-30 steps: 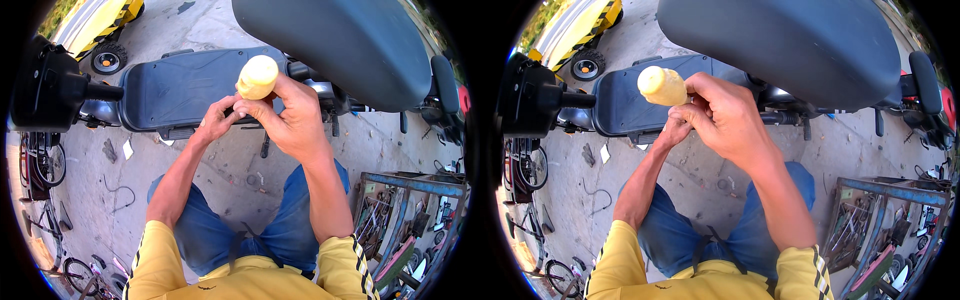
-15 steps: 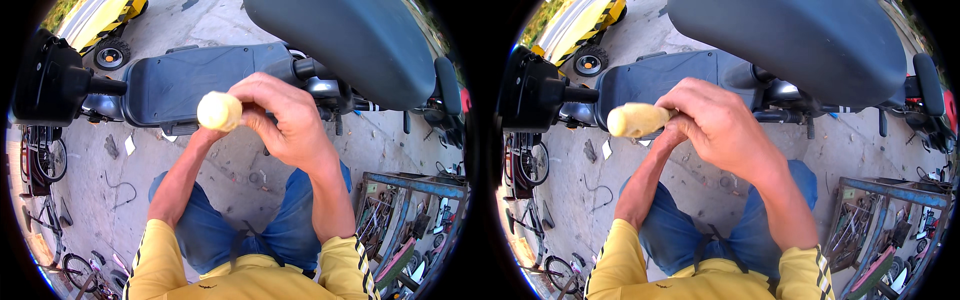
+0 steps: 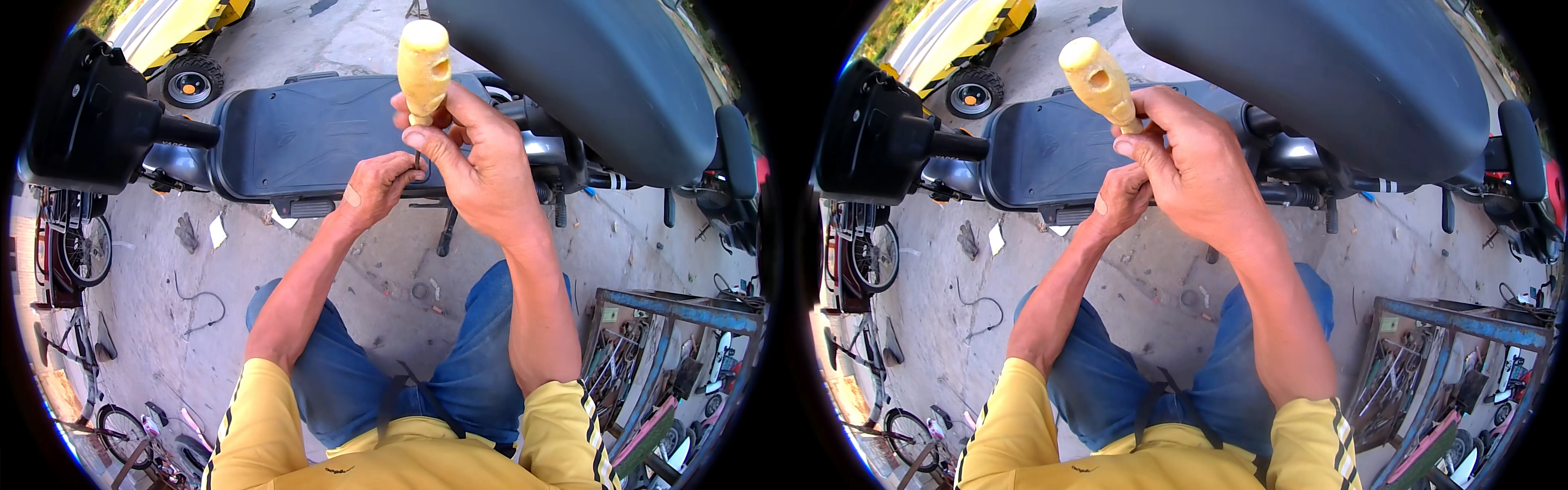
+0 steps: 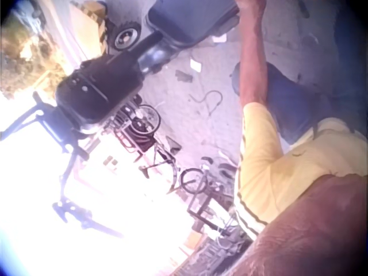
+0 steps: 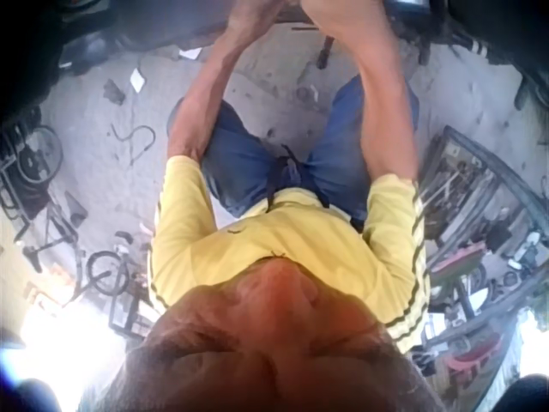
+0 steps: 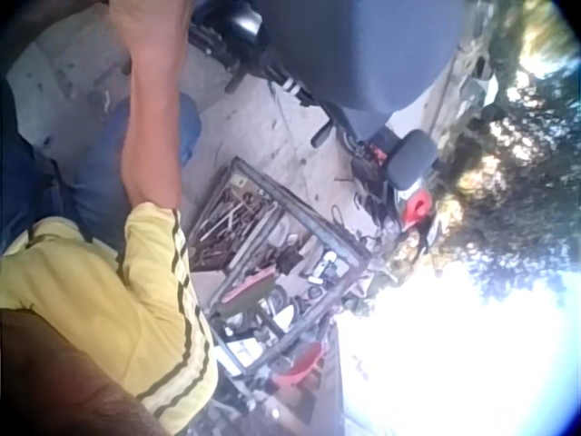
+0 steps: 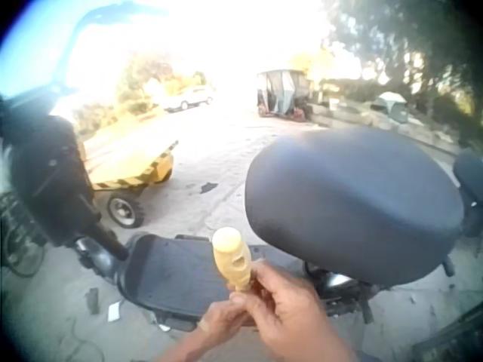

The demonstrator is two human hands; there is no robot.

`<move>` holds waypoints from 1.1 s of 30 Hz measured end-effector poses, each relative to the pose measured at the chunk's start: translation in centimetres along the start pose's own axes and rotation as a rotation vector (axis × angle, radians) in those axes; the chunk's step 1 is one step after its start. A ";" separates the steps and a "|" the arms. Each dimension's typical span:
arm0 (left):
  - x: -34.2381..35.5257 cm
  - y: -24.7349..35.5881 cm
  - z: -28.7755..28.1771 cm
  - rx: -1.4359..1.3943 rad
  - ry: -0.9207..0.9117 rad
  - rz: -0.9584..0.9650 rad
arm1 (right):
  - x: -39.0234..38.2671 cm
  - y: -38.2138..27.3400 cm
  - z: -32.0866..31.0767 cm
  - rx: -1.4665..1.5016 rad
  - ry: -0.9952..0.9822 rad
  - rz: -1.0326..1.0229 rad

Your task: The person works on the handlebar area of a black electric scooter, manipulating wires and a small black component with both hands. They then use a yellow-handled screwdriver to tighten a screw on the scooter's body near the seat.

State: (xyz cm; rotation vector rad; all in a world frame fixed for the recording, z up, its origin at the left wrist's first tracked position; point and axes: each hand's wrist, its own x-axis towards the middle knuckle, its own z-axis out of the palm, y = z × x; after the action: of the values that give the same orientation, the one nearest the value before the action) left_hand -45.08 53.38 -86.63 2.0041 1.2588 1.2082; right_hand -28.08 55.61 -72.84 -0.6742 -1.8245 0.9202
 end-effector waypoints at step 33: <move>-1.4 0.5 -1.5 0.072 0.112 0.027 | -0.1 -1.9 2.7 -0.046 0.202 0.008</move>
State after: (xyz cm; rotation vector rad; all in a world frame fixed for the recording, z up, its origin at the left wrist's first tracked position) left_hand -46.39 51.79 -86.12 2.0357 1.3504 1.3217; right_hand -30.65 53.61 -72.04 -0.7754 -1.6687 0.7874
